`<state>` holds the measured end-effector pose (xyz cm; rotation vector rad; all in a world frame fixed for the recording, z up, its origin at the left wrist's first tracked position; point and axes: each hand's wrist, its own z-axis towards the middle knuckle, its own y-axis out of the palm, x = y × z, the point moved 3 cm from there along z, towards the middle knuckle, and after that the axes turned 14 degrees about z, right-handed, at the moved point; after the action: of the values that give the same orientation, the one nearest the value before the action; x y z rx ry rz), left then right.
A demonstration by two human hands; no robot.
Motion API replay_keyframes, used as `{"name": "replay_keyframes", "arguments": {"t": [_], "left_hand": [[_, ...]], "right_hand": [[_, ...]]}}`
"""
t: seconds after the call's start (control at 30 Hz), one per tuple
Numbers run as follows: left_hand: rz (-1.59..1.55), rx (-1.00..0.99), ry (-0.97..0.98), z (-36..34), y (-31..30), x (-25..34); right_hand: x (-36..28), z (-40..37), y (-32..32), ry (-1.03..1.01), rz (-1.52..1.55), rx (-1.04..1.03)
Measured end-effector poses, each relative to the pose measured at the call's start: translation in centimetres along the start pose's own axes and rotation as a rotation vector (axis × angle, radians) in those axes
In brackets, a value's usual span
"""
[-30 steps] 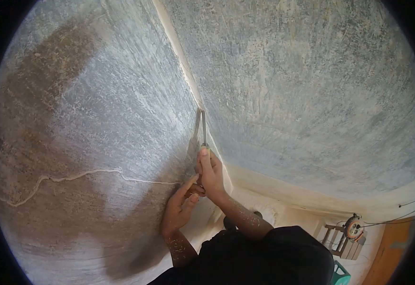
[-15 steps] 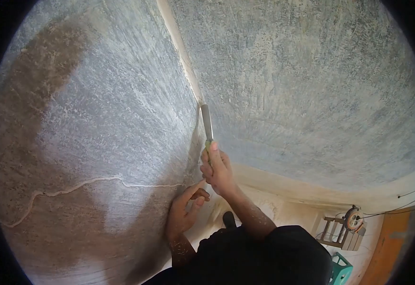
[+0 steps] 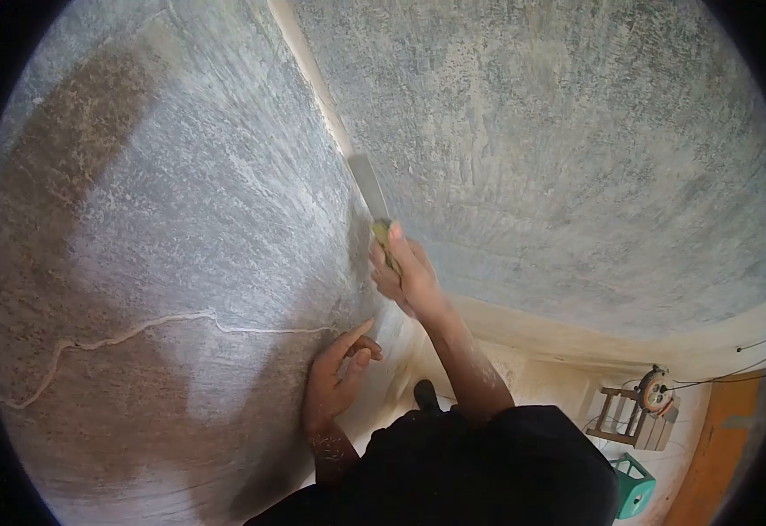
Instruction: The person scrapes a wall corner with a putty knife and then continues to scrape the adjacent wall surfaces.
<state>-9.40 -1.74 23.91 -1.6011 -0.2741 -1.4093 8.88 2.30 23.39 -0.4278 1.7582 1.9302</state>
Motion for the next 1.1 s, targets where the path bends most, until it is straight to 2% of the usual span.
{"name": "replay_keyframes", "arguments": {"t": [0.07,0.17,0.47,0.57,1.0,1.1], "left_hand": [[-0.013,0.006,0.024,0.0,0.1,-0.1],[-0.018,0.001,0.025,0.3,0.1,-0.1],[-0.016,-0.011,0.009,0.1,0.0,0.0],[-0.023,-0.010,0.004,-0.1,0.0,-0.1],[-0.015,0.009,0.000,-0.1,-0.1,0.1],[-0.016,0.001,0.023,-0.4,-0.2,-0.1]], "right_hand": [[0.9,-2.0,-0.7,0.002,-0.025,0.131],[1.7,-1.6,-1.7,-0.022,-0.058,0.072],[2.6,-1.3,0.8,-0.053,0.007,0.208],[3.5,-1.6,0.2,-0.124,-0.064,0.233],[2.5,-1.8,1.6,-0.036,0.111,0.227],[1.9,-2.3,0.3,-0.083,0.005,0.218]]}}
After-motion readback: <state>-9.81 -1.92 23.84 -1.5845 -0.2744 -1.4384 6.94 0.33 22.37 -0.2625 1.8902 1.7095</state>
